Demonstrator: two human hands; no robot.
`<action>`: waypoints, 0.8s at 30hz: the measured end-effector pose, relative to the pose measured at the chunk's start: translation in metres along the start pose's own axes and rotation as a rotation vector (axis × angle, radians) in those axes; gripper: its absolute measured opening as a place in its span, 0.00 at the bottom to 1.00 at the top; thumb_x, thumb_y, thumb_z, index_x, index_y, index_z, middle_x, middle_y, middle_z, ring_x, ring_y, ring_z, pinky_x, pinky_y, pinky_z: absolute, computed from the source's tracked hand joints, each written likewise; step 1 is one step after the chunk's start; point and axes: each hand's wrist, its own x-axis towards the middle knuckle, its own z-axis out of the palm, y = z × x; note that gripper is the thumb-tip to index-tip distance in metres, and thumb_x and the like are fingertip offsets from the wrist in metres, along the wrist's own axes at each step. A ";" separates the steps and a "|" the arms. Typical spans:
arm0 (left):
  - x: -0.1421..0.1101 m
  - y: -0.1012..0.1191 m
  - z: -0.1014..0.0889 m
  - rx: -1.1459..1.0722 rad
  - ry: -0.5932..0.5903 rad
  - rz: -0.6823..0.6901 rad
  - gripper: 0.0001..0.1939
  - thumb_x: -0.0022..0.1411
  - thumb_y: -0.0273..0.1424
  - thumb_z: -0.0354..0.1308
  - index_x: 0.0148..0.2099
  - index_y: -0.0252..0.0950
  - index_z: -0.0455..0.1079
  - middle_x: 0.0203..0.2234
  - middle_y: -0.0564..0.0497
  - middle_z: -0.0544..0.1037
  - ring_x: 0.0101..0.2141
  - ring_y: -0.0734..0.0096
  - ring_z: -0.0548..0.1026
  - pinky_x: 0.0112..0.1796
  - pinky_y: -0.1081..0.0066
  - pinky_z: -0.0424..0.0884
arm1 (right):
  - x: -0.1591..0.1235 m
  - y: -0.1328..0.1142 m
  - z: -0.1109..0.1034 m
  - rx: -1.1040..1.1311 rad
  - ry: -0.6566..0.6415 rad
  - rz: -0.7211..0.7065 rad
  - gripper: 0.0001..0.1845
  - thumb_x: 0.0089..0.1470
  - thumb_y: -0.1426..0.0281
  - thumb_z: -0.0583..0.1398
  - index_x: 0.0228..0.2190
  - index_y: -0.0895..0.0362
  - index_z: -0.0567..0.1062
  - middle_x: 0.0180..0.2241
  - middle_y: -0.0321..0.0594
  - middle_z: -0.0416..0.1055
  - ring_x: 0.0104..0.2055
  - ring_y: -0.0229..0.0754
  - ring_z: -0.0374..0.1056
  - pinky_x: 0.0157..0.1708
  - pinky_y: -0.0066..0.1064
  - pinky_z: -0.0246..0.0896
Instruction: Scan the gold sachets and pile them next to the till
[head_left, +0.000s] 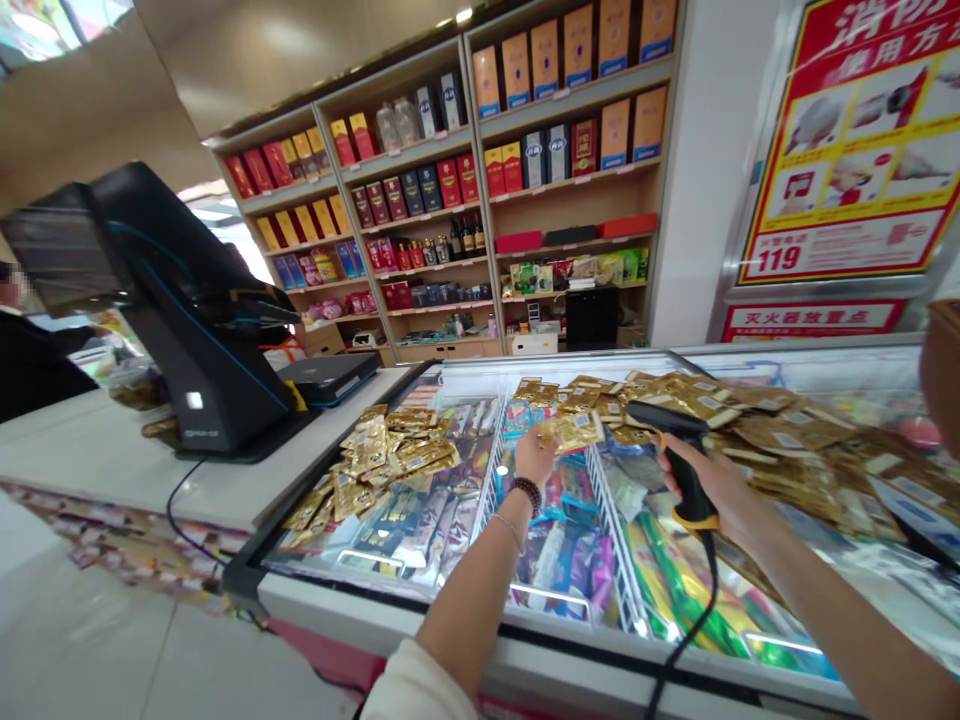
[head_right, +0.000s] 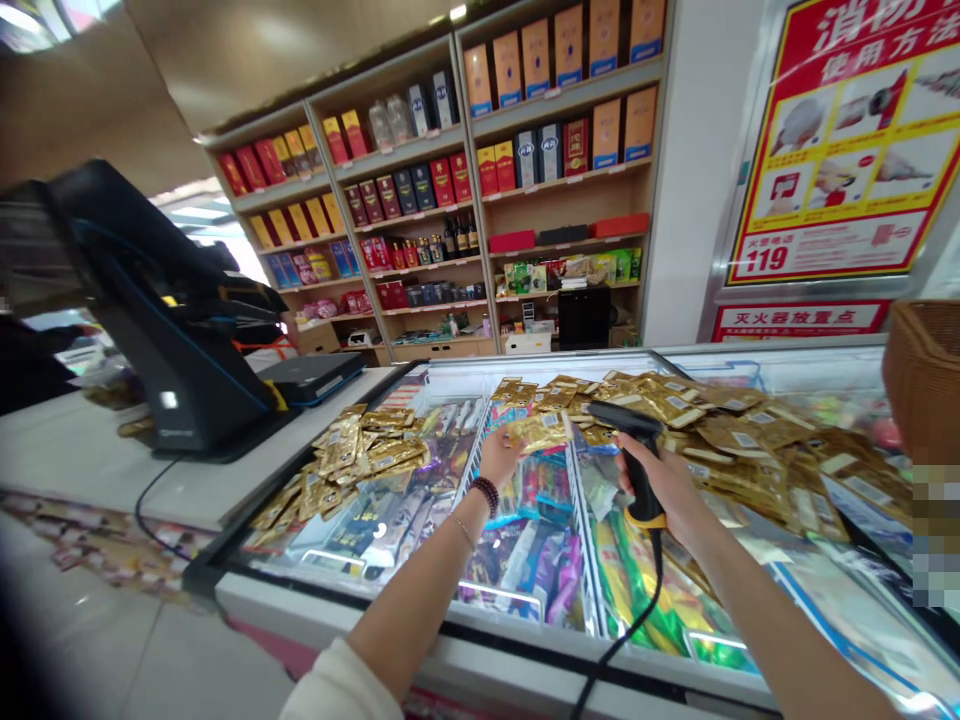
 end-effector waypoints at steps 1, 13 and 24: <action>-0.001 -0.004 -0.012 -0.106 -0.014 -0.052 0.08 0.59 0.29 0.64 0.42 0.36 0.75 0.34 0.46 0.84 0.37 0.61 0.82 0.44 0.58 0.80 | 0.001 0.001 0.004 -0.021 -0.011 -0.015 0.20 0.41 0.55 0.73 0.29 0.56 0.76 0.19 0.33 0.68 0.16 0.33 0.61 0.12 0.24 0.54; -0.008 -0.003 -0.080 -0.495 -0.090 -0.126 0.18 0.55 0.36 0.72 0.45 0.33 0.77 0.42 0.42 0.84 0.42 0.58 0.84 0.51 0.52 0.79 | -0.010 0.017 0.064 -0.380 -0.320 -0.147 0.25 0.51 0.50 0.67 0.18 0.54 0.70 0.11 0.35 0.66 0.12 0.34 0.58 0.16 0.27 0.53; -0.012 0.003 -0.080 -0.474 -0.111 -0.150 0.12 0.58 0.34 0.70 0.42 0.33 0.78 0.39 0.43 0.85 0.43 0.55 0.84 0.50 0.51 0.79 | -0.008 0.019 0.052 -0.488 -0.284 -0.150 0.24 0.54 0.49 0.64 0.19 0.53 0.69 0.11 0.35 0.67 0.13 0.36 0.60 0.18 0.29 0.55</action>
